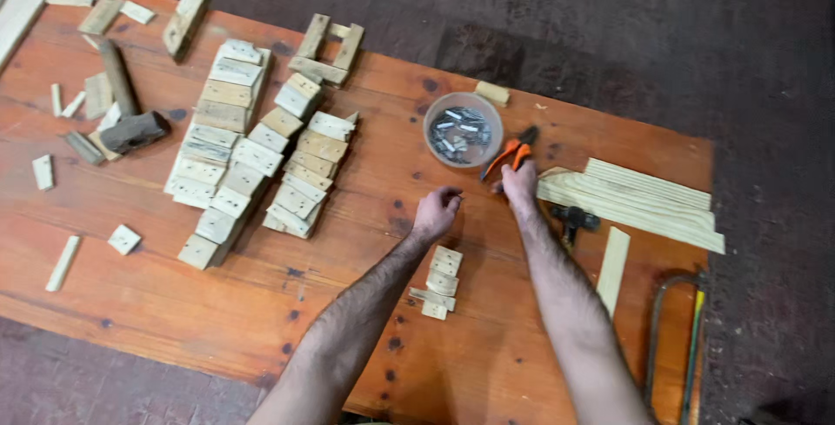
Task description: The person uses pliers to pull nails out of small wooden blocks on a workbench. They repeatedly pick up blocks, extract nails, and place the blocks back in a stack. A container of nails, a hammer, and a saw are visible on the table.
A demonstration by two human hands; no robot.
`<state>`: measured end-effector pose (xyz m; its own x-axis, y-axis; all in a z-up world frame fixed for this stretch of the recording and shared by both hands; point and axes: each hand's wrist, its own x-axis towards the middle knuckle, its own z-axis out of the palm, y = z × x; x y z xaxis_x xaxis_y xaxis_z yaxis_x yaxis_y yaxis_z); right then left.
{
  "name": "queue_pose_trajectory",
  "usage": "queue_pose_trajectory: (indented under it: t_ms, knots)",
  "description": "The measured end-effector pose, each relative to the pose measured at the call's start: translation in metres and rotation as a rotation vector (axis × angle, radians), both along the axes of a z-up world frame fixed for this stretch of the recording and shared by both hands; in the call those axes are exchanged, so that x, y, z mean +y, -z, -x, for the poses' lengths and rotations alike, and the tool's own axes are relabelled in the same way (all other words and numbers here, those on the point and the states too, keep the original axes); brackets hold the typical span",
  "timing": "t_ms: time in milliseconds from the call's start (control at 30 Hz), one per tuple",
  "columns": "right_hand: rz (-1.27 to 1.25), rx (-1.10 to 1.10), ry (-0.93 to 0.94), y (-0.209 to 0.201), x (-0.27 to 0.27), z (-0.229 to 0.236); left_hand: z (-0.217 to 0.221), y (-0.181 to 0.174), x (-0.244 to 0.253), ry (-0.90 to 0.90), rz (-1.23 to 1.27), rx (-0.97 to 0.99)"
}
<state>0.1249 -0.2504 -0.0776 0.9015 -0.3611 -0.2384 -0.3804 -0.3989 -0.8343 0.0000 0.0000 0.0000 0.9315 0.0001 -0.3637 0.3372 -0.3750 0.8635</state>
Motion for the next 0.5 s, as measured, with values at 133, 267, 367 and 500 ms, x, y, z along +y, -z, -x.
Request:
queue_pose_trajectory:
  t_ms: [133,267,367,500]
  knots:
    - [-0.336,-0.096,0.146,-0.048,0.035,0.062,0.002,0.001,-0.019,0.009,0.033,-0.015]
    - [-0.455,-0.131,0.138,-0.119,0.055,0.126,0.013,-0.019,-0.034,-0.017,0.11,-0.009]
    - [-0.6,-0.087,0.09,-0.193,0.073,0.175,0.029,-0.048,-0.039,-0.004,0.214,-0.007]
    - [-0.574,-0.078,-0.065,-0.189,0.067,0.223,0.064,-0.096,-0.033,0.011,0.309,-0.017]
